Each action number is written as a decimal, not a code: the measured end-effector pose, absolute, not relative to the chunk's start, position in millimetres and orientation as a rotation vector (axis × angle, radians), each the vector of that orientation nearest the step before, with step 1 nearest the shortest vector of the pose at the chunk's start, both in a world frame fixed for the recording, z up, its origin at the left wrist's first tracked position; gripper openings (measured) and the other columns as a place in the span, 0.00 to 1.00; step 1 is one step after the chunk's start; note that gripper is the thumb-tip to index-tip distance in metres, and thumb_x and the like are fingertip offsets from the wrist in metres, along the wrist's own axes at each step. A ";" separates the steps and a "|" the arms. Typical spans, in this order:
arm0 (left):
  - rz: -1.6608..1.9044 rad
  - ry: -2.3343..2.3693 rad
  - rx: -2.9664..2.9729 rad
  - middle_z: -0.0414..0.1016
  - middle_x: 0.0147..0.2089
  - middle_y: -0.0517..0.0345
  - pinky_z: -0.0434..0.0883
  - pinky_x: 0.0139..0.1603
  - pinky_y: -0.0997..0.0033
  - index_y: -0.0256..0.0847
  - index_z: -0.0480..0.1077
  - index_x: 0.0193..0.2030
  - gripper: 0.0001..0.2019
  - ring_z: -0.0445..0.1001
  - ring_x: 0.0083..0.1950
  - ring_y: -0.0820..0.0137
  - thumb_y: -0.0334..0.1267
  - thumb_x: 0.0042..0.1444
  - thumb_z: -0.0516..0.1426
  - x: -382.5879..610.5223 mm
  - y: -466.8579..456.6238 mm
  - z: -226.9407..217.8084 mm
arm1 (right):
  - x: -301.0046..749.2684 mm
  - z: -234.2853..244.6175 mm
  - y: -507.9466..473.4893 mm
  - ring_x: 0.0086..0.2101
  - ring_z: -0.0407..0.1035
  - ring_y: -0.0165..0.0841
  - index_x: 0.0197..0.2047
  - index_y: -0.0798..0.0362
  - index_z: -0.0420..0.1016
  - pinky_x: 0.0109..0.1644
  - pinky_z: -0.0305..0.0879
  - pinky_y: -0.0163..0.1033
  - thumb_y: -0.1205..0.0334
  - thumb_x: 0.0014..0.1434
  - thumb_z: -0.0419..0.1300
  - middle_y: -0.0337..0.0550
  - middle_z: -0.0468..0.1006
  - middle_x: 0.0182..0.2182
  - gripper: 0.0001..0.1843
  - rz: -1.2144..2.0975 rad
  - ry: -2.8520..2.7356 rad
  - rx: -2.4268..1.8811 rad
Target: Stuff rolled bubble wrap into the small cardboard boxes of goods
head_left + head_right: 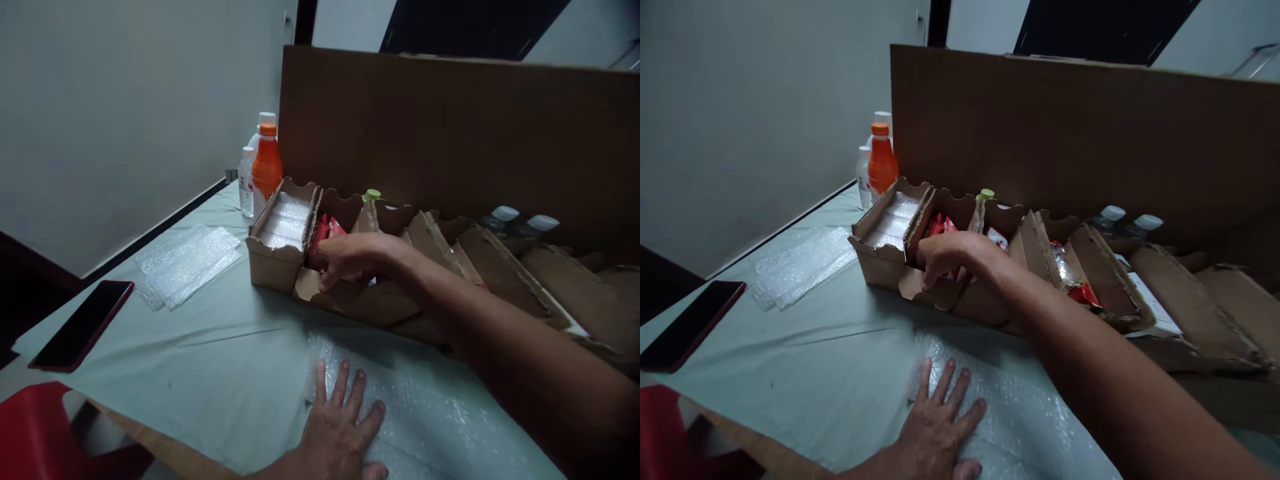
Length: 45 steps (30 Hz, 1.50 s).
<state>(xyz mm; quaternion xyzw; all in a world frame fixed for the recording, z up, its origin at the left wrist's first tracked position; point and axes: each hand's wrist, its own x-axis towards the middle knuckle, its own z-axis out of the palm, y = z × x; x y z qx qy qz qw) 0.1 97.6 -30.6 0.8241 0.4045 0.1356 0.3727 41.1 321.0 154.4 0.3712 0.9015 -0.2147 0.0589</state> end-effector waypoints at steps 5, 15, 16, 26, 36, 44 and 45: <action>0.350 1.032 2.089 0.37 0.78 0.37 0.27 0.67 0.19 0.44 0.53 0.74 0.37 0.27 0.77 0.40 0.56 0.63 0.55 0.2 94.9 -28.2 | 58.7 170.5 329.0 0.24 0.70 0.27 0.41 0.50 0.84 0.30 0.61 0.32 0.73 0.56 0.58 0.35 0.80 0.26 0.15 -0.561 2.523 1.014; 0.316 1.130 2.169 0.39 0.78 0.41 0.26 0.70 0.23 0.47 0.53 0.74 0.36 0.30 0.78 0.42 0.61 0.64 0.51 2.8 87.9 -23.0 | 40.5 144.3 310.1 0.37 0.77 0.41 0.38 0.56 0.84 0.38 0.65 0.38 0.75 0.48 0.62 0.51 0.83 0.34 0.15 -0.167 2.565 1.225; 0.311 1.138 2.180 0.39 0.78 0.41 0.27 0.70 0.24 0.47 0.53 0.74 0.36 0.30 0.78 0.42 0.61 0.64 0.51 2.9 87.5 -23.9 | 46.6 153.5 306.5 0.37 0.76 0.40 0.38 0.55 0.84 0.38 0.65 0.38 0.73 0.50 0.61 0.50 0.83 0.34 0.14 -0.135 2.599 1.259; 0.688 1.184 2.030 0.38 0.79 0.42 0.26 0.71 0.27 0.44 0.60 0.70 0.40 0.30 0.78 0.40 0.53 0.52 0.63 8.8 79.7 -31.5 | 165.4 189.6 160.8 0.28 0.69 0.30 0.32 0.53 0.76 0.31 0.64 0.34 0.58 0.57 0.60 0.39 0.77 0.27 0.08 -0.757 3.283 1.988; 1.032 0.604 0.317 0.81 0.47 0.46 0.70 0.60 0.55 0.35 0.75 0.48 0.27 0.77 0.55 0.53 0.54 0.48 0.69 10.8 24.1 16.4 | 176.8 33.6 13.3 0.36 0.76 0.38 0.38 0.47 0.75 0.43 0.70 0.45 0.63 0.62 0.60 0.43 0.81 0.34 0.03 -0.787 3.306 2.403; 1.217 1.012 0.855 0.81 0.40 0.54 0.70 0.45 0.69 0.36 0.78 0.43 0.19 0.77 0.41 0.64 0.42 0.46 0.69 -28.3 -3.6 9.8 | 178.8 18.3 -5.1 0.57 0.69 0.44 0.64 0.45 0.63 0.57 0.66 0.48 0.42 0.57 0.66 0.52 0.66 0.64 0.37 -2.690 2.142 2.288; 1.191 1.002 0.890 0.81 0.40 0.53 0.70 0.45 0.69 0.36 0.78 0.44 0.19 0.76 0.41 0.63 0.43 0.46 0.69 -35.8 -7.6 11.6 | 177.8 20.2 -8.3 0.60 0.66 0.45 0.67 0.44 0.60 0.61 0.62 0.51 0.41 0.57 0.65 0.53 0.62 0.66 0.39 -2.706 2.188 2.155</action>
